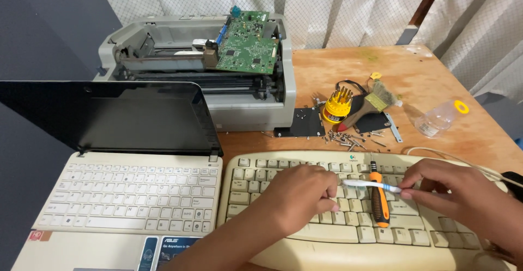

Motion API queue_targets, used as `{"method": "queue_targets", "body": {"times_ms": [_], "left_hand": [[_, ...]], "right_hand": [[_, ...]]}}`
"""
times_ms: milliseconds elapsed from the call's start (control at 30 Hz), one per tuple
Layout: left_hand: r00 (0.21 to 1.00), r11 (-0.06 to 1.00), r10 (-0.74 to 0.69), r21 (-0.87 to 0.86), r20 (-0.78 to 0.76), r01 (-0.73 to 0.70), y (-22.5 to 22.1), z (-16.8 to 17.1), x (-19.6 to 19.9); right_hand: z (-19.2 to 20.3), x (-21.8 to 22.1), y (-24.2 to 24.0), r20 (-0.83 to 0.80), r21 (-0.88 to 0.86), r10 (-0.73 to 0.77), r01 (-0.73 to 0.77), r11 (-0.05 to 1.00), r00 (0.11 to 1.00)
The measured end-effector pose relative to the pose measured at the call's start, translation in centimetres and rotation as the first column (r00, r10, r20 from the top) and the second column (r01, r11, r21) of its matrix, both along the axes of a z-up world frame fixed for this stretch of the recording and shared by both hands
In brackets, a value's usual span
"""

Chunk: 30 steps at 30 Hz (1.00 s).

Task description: Repairing and cleaning a computer keyboard using a screwdriver and a toothbrush

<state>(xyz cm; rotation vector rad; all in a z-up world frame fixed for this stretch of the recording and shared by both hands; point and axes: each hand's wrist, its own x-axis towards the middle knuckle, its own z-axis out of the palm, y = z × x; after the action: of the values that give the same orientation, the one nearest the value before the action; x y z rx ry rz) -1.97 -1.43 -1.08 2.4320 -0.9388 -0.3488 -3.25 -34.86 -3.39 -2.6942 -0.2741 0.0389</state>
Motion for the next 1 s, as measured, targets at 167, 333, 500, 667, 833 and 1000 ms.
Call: {"method": "queue_targets", "body": {"times_ms": [167,333,500,667,833,1000], "left_hand": [[0.993,0.999,0.024,-0.041,-0.112,-0.028,0.4,0.5,0.3],[0.99,0.998,0.03,-0.045,-0.141,-0.036,0.4,0.1,0.5],[0.998,1.0,0.007,-0.016,-0.06,-0.008,0.1,-0.5,0.5],[0.994,0.999,0.009,-0.032,-0.111,-0.013,0.1,0.5,0.5],[0.952,0.998,0.064,0.008,-0.301,-0.065,-0.6,1.9,1.4],[0.957,0.987,0.009,0.157,-0.29,0.038,-1.5,0.0,3.2]], "right_hand": [[-0.2,-0.1,0.0,0.042,0.025,0.02,-0.021,0.999,0.999],[0.2,-0.1,0.3,0.006,0.015,-0.012,0.012,1.0,1.0],[0.2,-0.2,0.3,0.014,-0.017,-0.035,0.035,0.999,0.999],[0.2,-0.2,0.4,0.009,0.026,-0.022,0.022,0.999,1.0],[0.2,-0.2,0.2,-0.016,0.029,-0.042,0.043,0.999,0.999],[3.1,-0.8,0.9,-0.058,0.083,-0.153,0.158,0.984,0.986]]}}
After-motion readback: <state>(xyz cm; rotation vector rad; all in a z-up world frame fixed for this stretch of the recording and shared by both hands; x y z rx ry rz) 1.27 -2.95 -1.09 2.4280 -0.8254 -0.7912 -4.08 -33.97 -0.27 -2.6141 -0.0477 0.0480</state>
